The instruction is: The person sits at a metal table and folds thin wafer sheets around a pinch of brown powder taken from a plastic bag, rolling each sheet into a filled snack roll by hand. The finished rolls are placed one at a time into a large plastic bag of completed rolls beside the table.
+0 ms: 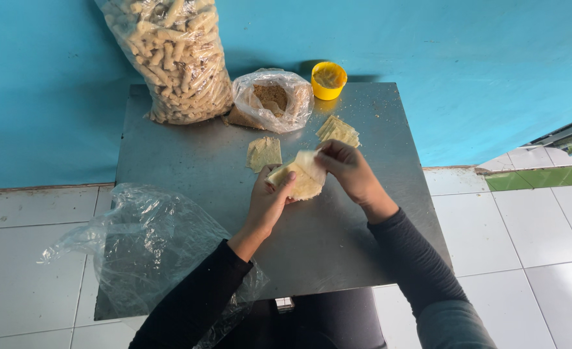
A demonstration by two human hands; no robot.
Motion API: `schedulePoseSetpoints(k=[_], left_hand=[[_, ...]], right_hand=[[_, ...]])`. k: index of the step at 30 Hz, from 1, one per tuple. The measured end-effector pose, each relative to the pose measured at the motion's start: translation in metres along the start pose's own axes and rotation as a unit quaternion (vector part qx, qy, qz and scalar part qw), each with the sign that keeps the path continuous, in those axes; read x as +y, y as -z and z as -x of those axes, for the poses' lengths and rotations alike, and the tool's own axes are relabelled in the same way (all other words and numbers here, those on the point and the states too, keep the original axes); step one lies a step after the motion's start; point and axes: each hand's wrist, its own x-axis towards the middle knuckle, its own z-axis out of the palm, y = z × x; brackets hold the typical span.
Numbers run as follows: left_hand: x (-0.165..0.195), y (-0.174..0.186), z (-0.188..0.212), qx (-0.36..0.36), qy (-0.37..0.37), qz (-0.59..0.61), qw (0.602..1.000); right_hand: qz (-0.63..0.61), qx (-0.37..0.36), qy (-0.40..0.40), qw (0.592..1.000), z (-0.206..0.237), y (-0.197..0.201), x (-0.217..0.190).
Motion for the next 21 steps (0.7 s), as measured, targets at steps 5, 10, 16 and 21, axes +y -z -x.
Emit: schedulePoseSetpoints(k=[5,10,16,21], left_hand=[[0.005,0.001,0.001,0.034,0.021,-0.002,0.999],[0.006,-0.001,0.001,0.032,0.021,0.006,0.999],[0.007,0.0,0.001,0.031,0.017,-0.003,0.999],[0.007,0.0,0.0,0.037,0.024,-0.004,0.999]], right_hand=[[-0.122,0.172,0.038,0.977,-0.024,0.047,0.003],[0.419,0.229,0.2,0.856,-0.027,0.064,0.002],[0.512,0.114,0.197,0.828,-0.017,0.05,-0.002],[0.509,0.082,0.163,0.841,-0.013,0.046,-0.008]])
